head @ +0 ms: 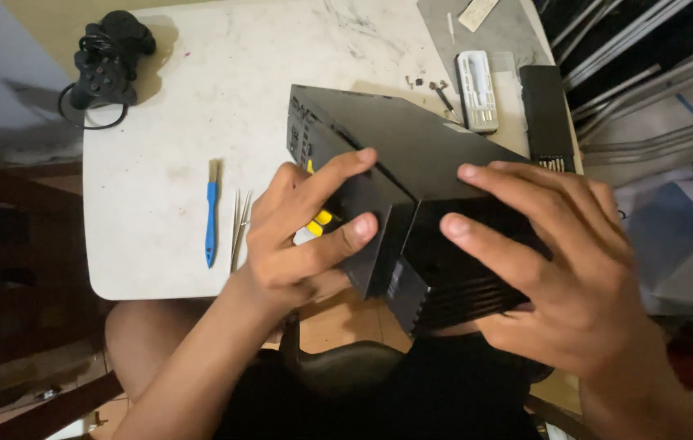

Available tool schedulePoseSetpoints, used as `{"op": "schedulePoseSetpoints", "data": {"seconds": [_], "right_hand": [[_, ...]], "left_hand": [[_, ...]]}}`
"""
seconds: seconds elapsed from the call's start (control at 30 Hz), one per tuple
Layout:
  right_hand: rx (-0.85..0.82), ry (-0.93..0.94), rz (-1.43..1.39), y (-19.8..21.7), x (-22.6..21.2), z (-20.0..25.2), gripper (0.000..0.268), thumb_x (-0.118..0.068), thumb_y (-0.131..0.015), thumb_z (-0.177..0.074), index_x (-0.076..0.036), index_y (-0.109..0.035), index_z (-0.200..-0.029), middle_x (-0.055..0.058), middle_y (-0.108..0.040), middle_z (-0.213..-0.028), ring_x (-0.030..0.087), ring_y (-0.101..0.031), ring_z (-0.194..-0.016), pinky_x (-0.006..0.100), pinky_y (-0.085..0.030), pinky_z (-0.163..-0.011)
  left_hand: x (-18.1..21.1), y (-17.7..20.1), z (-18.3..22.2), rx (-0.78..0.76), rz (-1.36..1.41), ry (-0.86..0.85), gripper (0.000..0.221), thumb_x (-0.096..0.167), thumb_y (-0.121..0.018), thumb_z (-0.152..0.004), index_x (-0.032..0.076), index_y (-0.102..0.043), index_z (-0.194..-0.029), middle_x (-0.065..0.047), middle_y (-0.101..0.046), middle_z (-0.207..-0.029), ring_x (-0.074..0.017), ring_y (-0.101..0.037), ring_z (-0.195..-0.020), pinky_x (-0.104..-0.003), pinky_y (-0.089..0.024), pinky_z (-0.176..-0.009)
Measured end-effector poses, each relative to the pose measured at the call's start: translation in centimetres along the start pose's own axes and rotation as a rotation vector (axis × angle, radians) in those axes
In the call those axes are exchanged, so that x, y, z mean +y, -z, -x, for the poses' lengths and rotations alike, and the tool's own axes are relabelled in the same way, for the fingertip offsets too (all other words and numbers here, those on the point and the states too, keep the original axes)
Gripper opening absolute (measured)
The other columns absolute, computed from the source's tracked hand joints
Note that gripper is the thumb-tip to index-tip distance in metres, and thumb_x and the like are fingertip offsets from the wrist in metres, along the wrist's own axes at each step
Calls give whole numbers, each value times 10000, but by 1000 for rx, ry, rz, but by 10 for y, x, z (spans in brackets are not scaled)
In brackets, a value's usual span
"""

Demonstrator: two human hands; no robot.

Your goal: Disassembling a PlayStation 2 console to inspect internal components, including removing the expansion bay and unscrewing internal parts.

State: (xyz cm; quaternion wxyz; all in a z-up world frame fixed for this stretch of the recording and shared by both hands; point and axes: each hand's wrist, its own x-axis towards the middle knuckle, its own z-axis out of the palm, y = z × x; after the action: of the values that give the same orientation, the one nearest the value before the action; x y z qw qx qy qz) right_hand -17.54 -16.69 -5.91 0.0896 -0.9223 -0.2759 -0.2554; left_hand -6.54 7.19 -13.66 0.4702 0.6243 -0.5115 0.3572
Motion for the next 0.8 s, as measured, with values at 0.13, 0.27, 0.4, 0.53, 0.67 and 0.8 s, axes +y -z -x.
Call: {"op": "schedulePoseSetpoints", "data": {"seconds": [0.13, 0.27, 0.4, 0.53, 0.67, 0.8], "right_hand": [[-68, 51, -14, 7, 3, -13, 651, -317, -918, -878, -184, -541, -1392, 224, -610, -1296, 421, -685, -1212, 525, -530, -992], [-125, 98, -18, 6, 12, -18, 810, -503, -923, -761, -205, -566, -1424, 227, -488, -1170, 456, -658, -1205, 549, -617, -1044], [-145, 122, 68, 10, 10, -20, 888, -708, -897, -823, -222, -510, -1457, 243, -529, -1179, 402, -657, -1089, 477, -602, -948], [-151, 189, -6, 8, 17, -27, 1033, -782, -953, -783, -213, -444, -1480, 259, -496, -1433, 382, -609, -1208, 523, -555, -991], [-152, 243, 10, 8, 15, -33, 901, -722, -862, -916, -117, -500, -1479, 147, -389, -1620, 333, -672, -1208, 478, -550, -972], [-105, 263, -4, 14, 11, -42, 876, -762, -786, -899, -50, -582, -1366, 128, -592, -1484, 373, -695, -1095, 477, -575, -947]], "left_hand": [[1, -8, -3, 52, -6, -48, 166, 203, -618, -1067, 101, -604, -1197, -417, -658, -1206, -400, -801, -943, -394, -352, -654], [1, -7, -13, 38, -4, -43, 169, 228, -603, -1059, 84, -656, -1130, -404, -663, -1205, -329, -650, -734, -388, -346, -631], [3, -4, -19, -9, -3, -20, 238, 281, -548, -1073, 83, -679, -1089, -367, -672, -1217, -272, -353, -631, -366, -330, -615], [3, 0, -24, -55, -20, -19, 218, 273, -605, -1058, 86, -692, -1128, -357, -672, -1239, -274, -301, -644, -369, -313, -619], [4, -1, -27, -65, 2, -1, 212, 242, -576, -1070, 72, -702, -1088, -337, -658, -1272, -259, -371, -650, -362, -330, -630], [3, 0, -27, -95, 28, -1, 143, 144, -575, -1073, 52, -679, -1034, -343, -627, -1313, -262, -391, -655, -370, -325, -638]]}}
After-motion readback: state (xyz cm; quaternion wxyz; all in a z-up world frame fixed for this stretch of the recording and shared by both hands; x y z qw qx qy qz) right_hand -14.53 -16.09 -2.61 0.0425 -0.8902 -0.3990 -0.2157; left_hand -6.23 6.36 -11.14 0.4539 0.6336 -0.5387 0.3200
